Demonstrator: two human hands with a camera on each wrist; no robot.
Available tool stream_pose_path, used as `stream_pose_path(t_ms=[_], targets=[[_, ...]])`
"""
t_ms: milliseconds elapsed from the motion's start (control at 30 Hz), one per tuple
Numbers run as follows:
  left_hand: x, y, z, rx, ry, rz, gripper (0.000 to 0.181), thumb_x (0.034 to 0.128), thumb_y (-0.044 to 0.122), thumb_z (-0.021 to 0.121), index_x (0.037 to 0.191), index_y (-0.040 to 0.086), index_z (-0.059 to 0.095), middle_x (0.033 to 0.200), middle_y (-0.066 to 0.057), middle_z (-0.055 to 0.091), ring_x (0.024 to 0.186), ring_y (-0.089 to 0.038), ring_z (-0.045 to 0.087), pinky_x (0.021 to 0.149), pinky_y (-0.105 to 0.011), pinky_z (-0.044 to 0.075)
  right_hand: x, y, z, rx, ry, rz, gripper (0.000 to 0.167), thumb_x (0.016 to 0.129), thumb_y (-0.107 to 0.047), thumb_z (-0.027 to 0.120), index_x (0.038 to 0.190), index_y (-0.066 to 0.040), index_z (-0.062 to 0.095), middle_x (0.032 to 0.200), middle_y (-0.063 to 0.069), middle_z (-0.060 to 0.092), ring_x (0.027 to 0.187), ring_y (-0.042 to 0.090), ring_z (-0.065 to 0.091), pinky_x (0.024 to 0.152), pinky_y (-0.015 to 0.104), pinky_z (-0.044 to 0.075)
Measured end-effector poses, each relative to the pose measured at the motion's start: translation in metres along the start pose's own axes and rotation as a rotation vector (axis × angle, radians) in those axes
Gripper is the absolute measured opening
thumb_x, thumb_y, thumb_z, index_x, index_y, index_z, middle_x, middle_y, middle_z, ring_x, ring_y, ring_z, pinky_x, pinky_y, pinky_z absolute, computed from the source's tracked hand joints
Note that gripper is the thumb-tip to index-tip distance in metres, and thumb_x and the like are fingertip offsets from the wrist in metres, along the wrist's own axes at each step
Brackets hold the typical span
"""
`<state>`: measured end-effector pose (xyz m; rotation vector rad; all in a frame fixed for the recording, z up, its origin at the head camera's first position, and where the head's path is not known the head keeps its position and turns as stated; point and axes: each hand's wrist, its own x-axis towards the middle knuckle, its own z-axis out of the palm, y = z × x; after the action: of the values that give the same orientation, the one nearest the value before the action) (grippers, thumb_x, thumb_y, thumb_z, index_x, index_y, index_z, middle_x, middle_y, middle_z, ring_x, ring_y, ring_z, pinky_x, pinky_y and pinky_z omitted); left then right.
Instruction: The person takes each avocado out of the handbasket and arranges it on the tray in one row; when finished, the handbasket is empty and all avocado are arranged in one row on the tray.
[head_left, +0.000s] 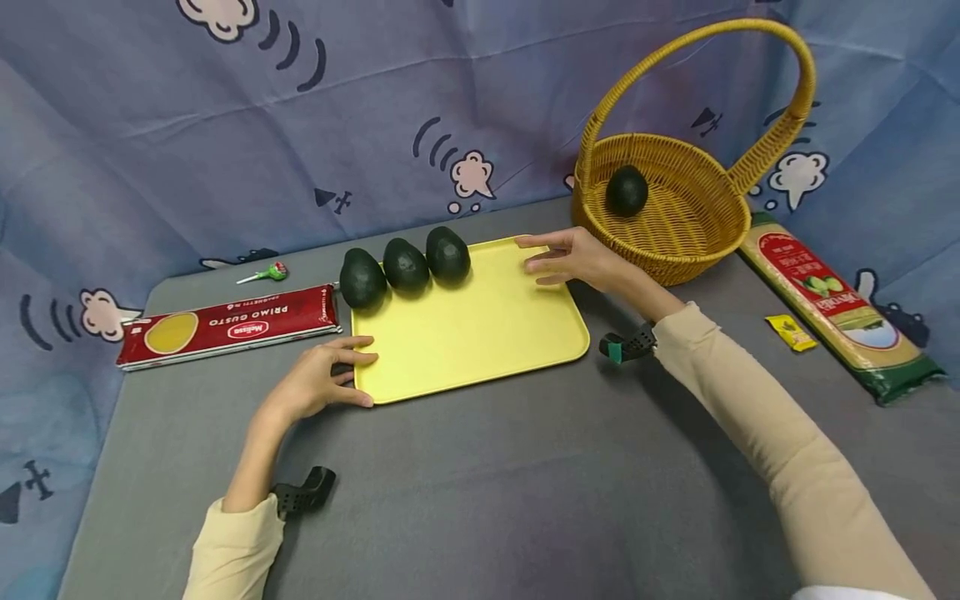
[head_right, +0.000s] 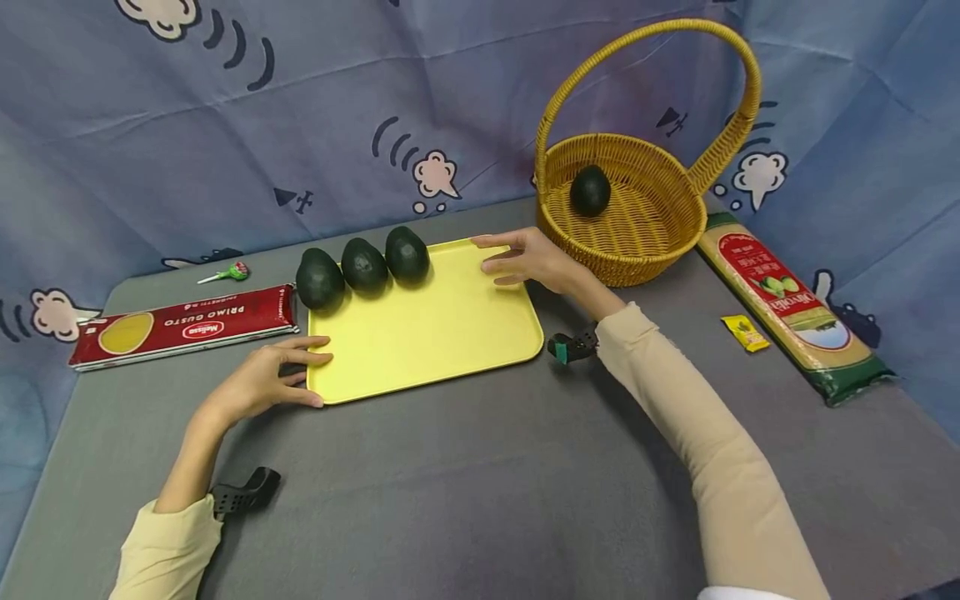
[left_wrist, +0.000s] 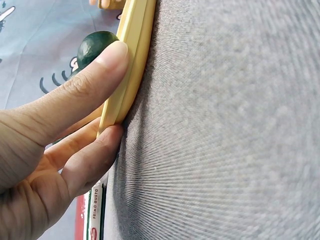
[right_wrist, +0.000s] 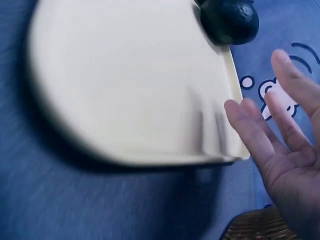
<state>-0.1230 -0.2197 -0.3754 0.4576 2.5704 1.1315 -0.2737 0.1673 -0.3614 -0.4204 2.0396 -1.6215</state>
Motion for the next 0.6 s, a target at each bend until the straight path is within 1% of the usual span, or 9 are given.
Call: stream_pose_path(t_ms=[67, 167, 233, 300, 367, 400, 467, 600], targets=[[0.000, -0.001, 0.000, 0.001, 0.000, -0.004, 0.060, 0.0700, 0.006, 0.084, 0.122, -0.010, 0.060, 0.143, -0.021, 0.044, 0.131, -0.036, 0.041, 0.093, -0.037, 0.052, -0.011, -0.004, -0.003, -0.058, -0.001, 0.005, 0.052, 0.092, 0.000, 0.061, 0.141, 0.002, 0.044, 0.149, 0.016, 0.038, 0.125, 0.034, 0.049, 0.090, 0.043, 0.055], [-0.001, -0.001, 0.000, 0.007, 0.001, -0.004, 0.060, 0.0698, 0.006, 0.085, 0.123, -0.010, 0.061, 0.143, -0.021, 0.044, 0.131, -0.036, 0.042, 0.093, -0.037, 0.052, -0.029, -0.012, -0.009, -0.106, 0.005, -0.008, 0.051, 0.092, 0.003, 0.060, 0.141, 0.005, 0.043, 0.147, 0.021, 0.039, 0.122, 0.034, 0.052, 0.092, 0.045, 0.053], [-0.001, -0.002, 0.000, 0.015, 0.001, 0.000, 0.060, 0.0699, 0.007, 0.085, 0.122, -0.010, 0.061, 0.143, -0.020, 0.044, 0.129, -0.035, 0.044, 0.092, -0.037, 0.052, -0.042, -0.018, -0.014, -0.129, 0.028, -0.017, 0.051, 0.092, 0.003, 0.060, 0.140, 0.006, 0.043, 0.146, 0.022, 0.040, 0.119, 0.029, 0.055, 0.092, 0.043, 0.054], [-0.001, -0.001, 0.000, 0.020, 0.002, 0.004, 0.060, 0.0699, 0.007, 0.085, 0.122, -0.009, 0.061, 0.143, -0.020, 0.044, 0.127, -0.035, 0.046, 0.092, -0.036, 0.053, -0.055, -0.025, -0.022, -0.153, 0.065, -0.013, 0.052, 0.092, -0.001, 0.062, 0.141, 0.004, 0.045, 0.144, 0.021, 0.043, 0.114, 0.019, 0.059, 0.091, 0.039, 0.055], [-0.001, -0.001, 0.000, 0.028, 0.004, 0.009, 0.060, 0.0700, 0.007, 0.085, 0.122, -0.009, 0.061, 0.142, -0.020, 0.045, 0.126, -0.035, 0.048, 0.092, -0.036, 0.053, -0.067, -0.032, -0.032, -0.165, 0.113, 0.006, 0.053, 0.092, -0.007, 0.065, 0.141, 0.000, 0.047, 0.143, 0.015, 0.046, 0.110, 0.009, 0.060, 0.088, 0.033, 0.057], [-0.001, -0.001, 0.000, 0.028, 0.004, 0.009, 0.059, 0.0701, 0.006, 0.085, 0.122, -0.009, 0.061, 0.142, -0.020, 0.045, 0.126, -0.035, 0.048, 0.092, -0.036, 0.053, -0.073, -0.035, -0.037, -0.158, 0.140, 0.018, 0.053, 0.091, -0.009, 0.066, 0.140, -0.003, 0.048, 0.142, 0.012, 0.048, 0.108, 0.006, 0.060, 0.087, 0.031, 0.057], [-0.001, -0.001, 0.000, 0.033, 0.005, 0.008, 0.059, 0.0700, 0.006, 0.085, 0.122, -0.009, 0.061, 0.142, -0.020, 0.045, 0.126, -0.035, 0.048, 0.091, -0.036, 0.053, -0.082, -0.040, -0.047, -0.119, 0.196, 0.049, 0.051, 0.090, -0.013, 0.068, 0.139, -0.010, 0.053, 0.135, 0.005, 0.054, 0.105, 0.004, 0.062, 0.085, 0.028, 0.058], [-0.001, -0.001, 0.001, 0.025, 0.007, 0.004, 0.059, 0.0695, 0.006, 0.085, 0.122, -0.009, 0.061, 0.142, -0.020, 0.045, 0.127, -0.036, 0.047, 0.091, -0.037, 0.053, -0.095, -0.044, -0.066, 0.043, 0.283, 0.077, 0.043, 0.087, -0.009, 0.071, 0.129, -0.018, 0.063, 0.119, -0.005, 0.062, 0.099, 0.007, 0.064, 0.079, 0.028, 0.059]])
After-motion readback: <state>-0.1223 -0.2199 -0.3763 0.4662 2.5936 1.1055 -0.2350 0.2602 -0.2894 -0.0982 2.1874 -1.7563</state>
